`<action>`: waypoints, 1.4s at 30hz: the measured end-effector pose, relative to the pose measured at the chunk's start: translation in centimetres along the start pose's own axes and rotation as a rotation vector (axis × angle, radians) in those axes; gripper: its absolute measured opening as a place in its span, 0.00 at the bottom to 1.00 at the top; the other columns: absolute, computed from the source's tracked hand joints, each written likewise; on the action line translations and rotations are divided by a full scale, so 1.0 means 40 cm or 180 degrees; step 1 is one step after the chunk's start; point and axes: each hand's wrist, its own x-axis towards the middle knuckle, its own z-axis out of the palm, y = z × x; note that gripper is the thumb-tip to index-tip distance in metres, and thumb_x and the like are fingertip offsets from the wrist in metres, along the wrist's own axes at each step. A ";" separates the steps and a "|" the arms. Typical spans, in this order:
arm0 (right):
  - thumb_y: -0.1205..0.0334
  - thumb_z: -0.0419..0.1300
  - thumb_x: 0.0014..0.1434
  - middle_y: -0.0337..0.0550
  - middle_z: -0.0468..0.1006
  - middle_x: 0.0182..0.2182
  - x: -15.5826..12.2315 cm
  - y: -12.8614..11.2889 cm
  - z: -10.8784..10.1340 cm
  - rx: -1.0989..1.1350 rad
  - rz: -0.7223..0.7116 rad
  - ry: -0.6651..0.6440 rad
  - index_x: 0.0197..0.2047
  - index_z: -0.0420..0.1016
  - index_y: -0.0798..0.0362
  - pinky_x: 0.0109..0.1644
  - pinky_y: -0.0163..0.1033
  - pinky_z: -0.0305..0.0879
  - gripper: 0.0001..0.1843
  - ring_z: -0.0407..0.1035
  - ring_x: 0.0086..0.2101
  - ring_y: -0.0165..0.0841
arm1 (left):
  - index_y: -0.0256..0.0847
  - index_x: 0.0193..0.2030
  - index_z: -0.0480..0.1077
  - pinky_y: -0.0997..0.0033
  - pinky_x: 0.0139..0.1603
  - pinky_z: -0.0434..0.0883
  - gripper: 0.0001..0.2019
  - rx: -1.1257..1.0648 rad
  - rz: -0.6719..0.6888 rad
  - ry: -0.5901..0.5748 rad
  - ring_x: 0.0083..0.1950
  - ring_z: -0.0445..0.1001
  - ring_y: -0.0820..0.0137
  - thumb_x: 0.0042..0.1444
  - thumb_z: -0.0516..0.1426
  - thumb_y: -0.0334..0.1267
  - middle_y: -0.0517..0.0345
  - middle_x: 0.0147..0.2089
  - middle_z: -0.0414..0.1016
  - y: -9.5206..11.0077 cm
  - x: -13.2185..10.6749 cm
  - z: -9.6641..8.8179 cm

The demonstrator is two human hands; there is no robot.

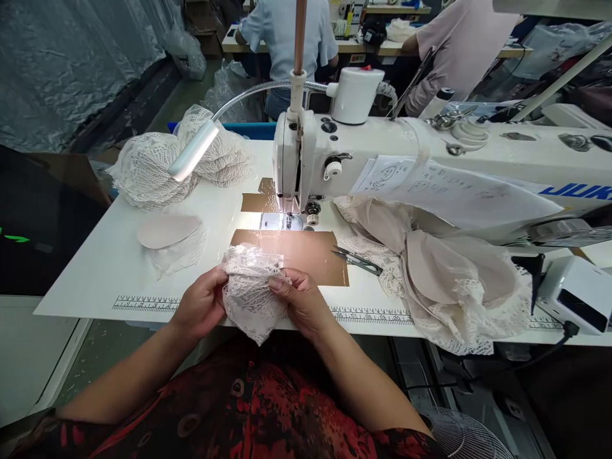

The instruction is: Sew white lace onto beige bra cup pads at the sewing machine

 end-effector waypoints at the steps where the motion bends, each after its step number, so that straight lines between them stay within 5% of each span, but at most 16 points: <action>1: 0.49 0.71 0.41 0.39 0.76 0.24 0.001 -0.002 -0.001 0.0081 -0.0008 0.0080 0.24 0.76 0.51 0.38 0.41 0.68 0.15 0.69 0.28 0.34 | 0.39 0.40 0.72 0.68 0.38 0.72 0.13 -0.0232 -0.0135 -0.0051 0.41 0.75 0.62 0.50 0.54 0.41 0.55 0.36 0.76 0.003 0.000 -0.003; 4: 0.51 0.71 0.42 0.38 0.78 0.25 0.005 -0.008 0.000 0.0159 -0.0184 0.0317 0.25 0.78 0.50 0.39 0.41 0.68 0.12 0.70 0.28 0.33 | 0.37 0.45 0.71 0.64 0.41 0.73 0.18 -0.0860 -0.0400 -0.0335 0.45 0.75 0.59 0.51 0.56 0.44 0.51 0.41 0.77 0.014 -0.009 -0.004; 9: 0.52 0.69 0.46 0.41 0.80 0.32 0.002 -0.017 0.020 -0.0496 -0.0260 0.0258 0.29 0.81 0.51 0.39 0.41 0.69 0.11 0.71 0.32 0.35 | 0.41 0.55 0.66 0.65 0.47 0.72 0.25 -0.0610 -0.0104 -0.0515 0.47 0.75 0.61 0.51 0.63 0.41 0.51 0.46 0.76 0.017 -0.029 0.040; 16: 0.53 0.68 0.47 0.38 0.77 0.25 -0.007 -0.032 0.012 -0.0656 -0.0024 -0.0156 0.29 0.80 0.52 0.39 0.40 0.68 0.11 0.70 0.30 0.34 | 0.35 0.41 0.73 0.72 0.37 0.69 0.18 -0.0435 -0.0188 -0.0218 0.34 0.74 0.68 0.39 0.60 0.26 0.56 0.34 0.77 0.014 -0.014 0.061; 21: 0.54 0.70 0.45 0.38 0.77 0.25 -0.003 -0.013 0.003 -0.0282 -0.0232 0.0115 0.26 0.79 0.51 0.35 0.39 0.66 0.10 0.68 0.28 0.33 | 0.35 0.40 0.74 0.73 0.35 0.67 0.19 -0.0485 -0.0286 -0.0323 0.35 0.73 0.68 0.37 0.57 0.22 0.58 0.32 0.76 0.003 -0.015 0.032; 26: 0.55 0.71 0.42 0.35 0.74 0.22 -0.002 -0.034 -0.021 -0.0070 -0.0539 0.0479 0.23 0.75 0.51 0.34 0.37 0.64 0.11 0.65 0.25 0.29 | 0.37 0.22 0.66 0.77 0.26 0.63 0.06 0.0041 -0.0216 -0.0373 0.23 0.65 0.77 0.43 0.60 0.27 0.64 0.20 0.66 0.017 -0.031 -0.063; 29: 0.56 0.70 0.44 0.35 0.75 0.25 -0.009 -0.057 -0.022 -0.0743 -0.0535 0.0075 0.26 0.75 0.51 0.32 0.35 0.63 0.10 0.66 0.26 0.29 | 0.39 0.28 0.69 0.75 0.34 0.69 0.03 0.0763 0.0780 -0.0221 0.32 0.70 0.74 0.49 0.58 0.28 0.59 0.32 0.72 0.061 -0.038 -0.102; 31: 0.58 0.69 0.47 0.36 0.75 0.26 -0.014 -0.066 -0.008 -0.1309 -0.0584 -0.0402 0.27 0.74 0.52 0.32 0.34 0.62 0.09 0.66 0.27 0.28 | 0.43 0.45 0.71 0.68 0.52 0.68 0.14 0.1387 0.1364 -0.0438 0.52 0.69 0.65 0.50 0.60 0.31 0.53 0.52 0.70 0.096 -0.042 -0.100; 33: 0.58 0.67 0.51 0.37 0.76 0.29 -0.018 -0.067 0.012 -0.1701 -0.0686 -0.0821 0.30 0.74 0.52 0.32 0.34 0.63 0.07 0.67 0.28 0.29 | 0.46 0.57 0.65 0.63 0.60 0.63 0.28 0.2045 0.1503 -0.0940 0.61 0.62 0.59 0.48 0.64 0.35 0.51 0.61 0.63 0.123 -0.045 -0.082; 36: 0.57 0.63 0.55 0.38 0.76 0.29 -0.019 -0.061 0.037 -0.2055 -0.0870 -0.0989 0.33 0.74 0.52 0.33 0.34 0.63 0.07 0.68 0.29 0.29 | 0.43 0.53 0.67 0.68 0.50 0.69 0.23 0.2701 0.1140 -0.1422 0.50 0.70 0.64 0.50 0.63 0.39 0.54 0.49 0.71 0.136 -0.041 -0.052; 39: 0.58 0.60 0.58 0.39 0.76 0.28 -0.015 -0.056 0.045 -0.2364 -0.1239 -0.0688 0.30 0.74 0.52 0.34 0.34 0.64 0.08 0.69 0.30 0.30 | 0.38 0.44 0.70 0.72 0.39 0.68 0.12 0.2699 0.0796 -0.1517 0.38 0.69 0.70 0.55 0.59 0.42 0.58 0.38 0.71 0.122 -0.033 -0.037; 42: 0.60 0.60 0.58 0.41 0.78 0.31 -0.010 -0.057 0.045 -0.2539 -0.1581 -0.0338 0.27 0.73 0.53 0.38 0.37 0.66 0.09 0.71 0.34 0.32 | 0.36 0.41 0.70 0.73 0.38 0.66 0.11 0.2548 0.0737 -0.1518 0.37 0.67 0.71 0.56 0.59 0.42 0.59 0.36 0.69 0.109 -0.027 -0.034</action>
